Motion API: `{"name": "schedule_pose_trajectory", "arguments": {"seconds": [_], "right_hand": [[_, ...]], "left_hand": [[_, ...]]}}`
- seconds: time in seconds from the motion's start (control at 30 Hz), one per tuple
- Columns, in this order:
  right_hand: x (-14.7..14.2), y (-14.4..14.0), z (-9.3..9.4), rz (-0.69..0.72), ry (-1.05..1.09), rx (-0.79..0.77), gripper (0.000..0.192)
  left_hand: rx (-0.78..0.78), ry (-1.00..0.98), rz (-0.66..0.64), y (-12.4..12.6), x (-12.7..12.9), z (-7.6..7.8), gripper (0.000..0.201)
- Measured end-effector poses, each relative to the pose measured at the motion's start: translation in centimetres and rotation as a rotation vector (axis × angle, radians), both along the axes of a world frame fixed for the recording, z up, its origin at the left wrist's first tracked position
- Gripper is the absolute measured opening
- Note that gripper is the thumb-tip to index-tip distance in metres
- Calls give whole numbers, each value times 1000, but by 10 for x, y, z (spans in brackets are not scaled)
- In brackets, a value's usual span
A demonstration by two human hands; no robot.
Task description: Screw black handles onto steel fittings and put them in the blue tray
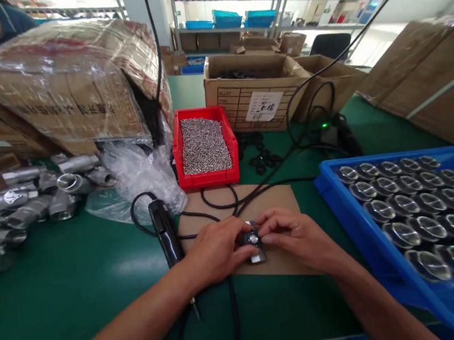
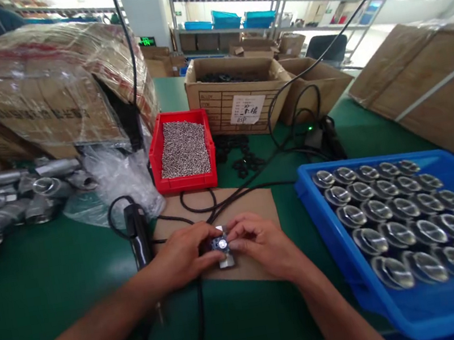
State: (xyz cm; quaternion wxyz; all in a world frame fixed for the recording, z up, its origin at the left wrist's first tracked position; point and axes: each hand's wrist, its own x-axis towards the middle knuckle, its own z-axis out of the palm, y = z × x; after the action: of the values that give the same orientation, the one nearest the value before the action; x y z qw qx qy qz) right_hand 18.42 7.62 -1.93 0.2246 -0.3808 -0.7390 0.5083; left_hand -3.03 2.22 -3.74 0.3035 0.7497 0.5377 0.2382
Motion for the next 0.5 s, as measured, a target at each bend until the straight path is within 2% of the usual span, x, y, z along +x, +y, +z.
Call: {"name": "schedule_pose_trajectory", "arguments": {"seconds": [0.13, 0.23, 0.37, 0.43, 0.5], "right_hand": [[-6, 1, 0, 16, -35, -71, 5], [-13, -4, -1, -72, 6, -265, 7], [-18, -11, -9, -181, 131, -502, 23], [-14, -10, -11, -145, 130, -526, 31], [-10, -4, -7, -127, 88, -446, 40]], "left_hand": [[-4, 0, -6, 1, 0, 0, 32], [-7, 14, -1, 1, 1, 0, 32], [-4, 21, -9, 2, 1, 1, 31], [-3, 11, -15, 2, 1, 2, 29], [-10, 0, -20, 2, 0, 3, 28]]}}
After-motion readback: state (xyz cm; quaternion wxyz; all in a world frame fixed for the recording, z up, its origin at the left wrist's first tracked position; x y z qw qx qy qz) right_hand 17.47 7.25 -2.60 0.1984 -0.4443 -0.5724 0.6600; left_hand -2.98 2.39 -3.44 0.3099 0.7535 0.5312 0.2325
